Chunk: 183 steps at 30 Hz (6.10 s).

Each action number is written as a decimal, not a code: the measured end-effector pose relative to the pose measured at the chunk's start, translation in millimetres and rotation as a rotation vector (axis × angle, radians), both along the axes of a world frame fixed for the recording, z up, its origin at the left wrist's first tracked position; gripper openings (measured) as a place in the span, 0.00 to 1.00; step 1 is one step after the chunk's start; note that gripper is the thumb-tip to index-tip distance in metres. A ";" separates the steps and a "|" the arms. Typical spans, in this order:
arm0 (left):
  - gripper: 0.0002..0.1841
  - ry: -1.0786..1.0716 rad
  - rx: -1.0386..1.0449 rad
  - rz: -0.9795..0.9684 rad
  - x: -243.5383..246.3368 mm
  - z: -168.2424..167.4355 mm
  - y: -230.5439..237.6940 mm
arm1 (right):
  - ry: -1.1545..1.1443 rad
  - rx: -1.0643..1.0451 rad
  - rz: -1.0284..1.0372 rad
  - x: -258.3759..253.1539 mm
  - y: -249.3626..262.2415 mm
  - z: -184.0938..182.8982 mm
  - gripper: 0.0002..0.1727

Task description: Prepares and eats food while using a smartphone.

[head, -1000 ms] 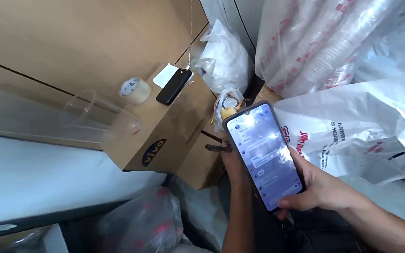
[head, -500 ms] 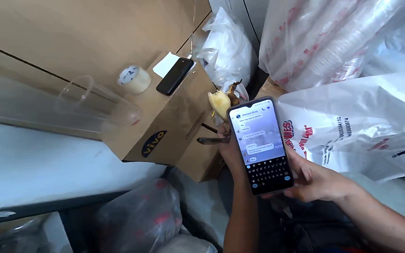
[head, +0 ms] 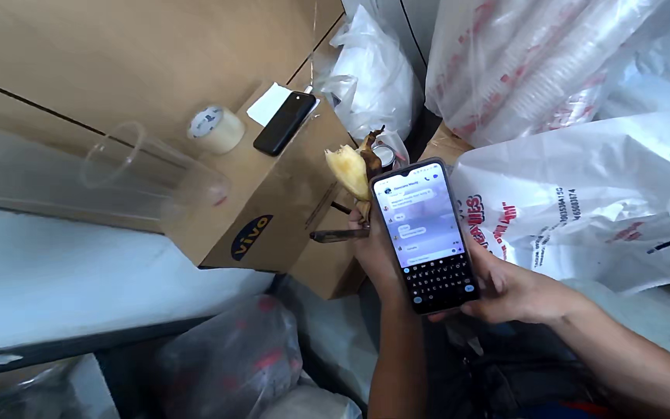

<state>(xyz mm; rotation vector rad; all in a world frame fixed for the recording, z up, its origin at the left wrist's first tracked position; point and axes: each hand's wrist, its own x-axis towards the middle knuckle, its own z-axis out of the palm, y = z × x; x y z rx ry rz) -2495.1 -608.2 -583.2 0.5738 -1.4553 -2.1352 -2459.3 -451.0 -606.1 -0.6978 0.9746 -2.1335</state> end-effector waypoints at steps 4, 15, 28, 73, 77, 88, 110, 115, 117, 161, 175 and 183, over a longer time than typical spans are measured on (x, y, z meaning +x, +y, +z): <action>0.05 0.013 -0.006 0.013 0.3 2.7 2.1 | -0.033 -0.005 0.001 -0.8 -1.1 0.2 0.47; 0.05 -0.012 -0.009 0.009 -3.6 -2.3 2.6 | -0.163 0.129 -0.160 1.6 -7.2 7.8 0.42; 0.06 0.029 -0.010 0.022 -3.1 -2.4 1.2 | -0.127 0.354 -0.290 5.7 -15.2 11.7 0.50; 0.19 0.074 0.170 -0.183 16.0 -49.1 -5.0 | -0.112 0.180 -0.203 -3.7 -10.0 11.8 0.41; 0.12 0.001 0.071 -0.090 13.4 -30.0 3.7 | -0.151 0.268 -0.274 -5.2 -12.6 13.6 0.32; 0.09 0.062 -0.021 0.033 8.9 -10.9 15.8 | -0.172 0.422 -0.477 -7.2 -26.9 10.1 0.25; 0.07 -0.014 -0.016 0.074 5.1 -18.5 13.7 | -0.141 0.235 -0.628 3.2 -37.8 3.5 0.29; 0.06 0.003 0.016 0.063 0.4 -24.5 12.6 | -0.287 0.148 -0.418 -2.1 -23.2 8.5 0.44; 0.07 0.036 0.008 0.047 -1.6 -33.9 10.2 | -0.315 0.100 -0.318 -3.5 -18.4 6.3 0.48; 0.07 0.046 -0.026 -0.117 -24.4 -37.8 -15.0 | 0.156 0.007 0.027 6.1 7.2 42.4 0.43; 0.09 0.209 -0.146 -0.236 8.7 -26.7 -16.8 | 0.141 0.029 -0.040 11.4 4.7 47.1 0.38; 0.15 -0.102 -0.025 -0.120 50.2 75.7 48.4 | 0.151 0.059 -0.090 17.1 2.7 49.4 0.33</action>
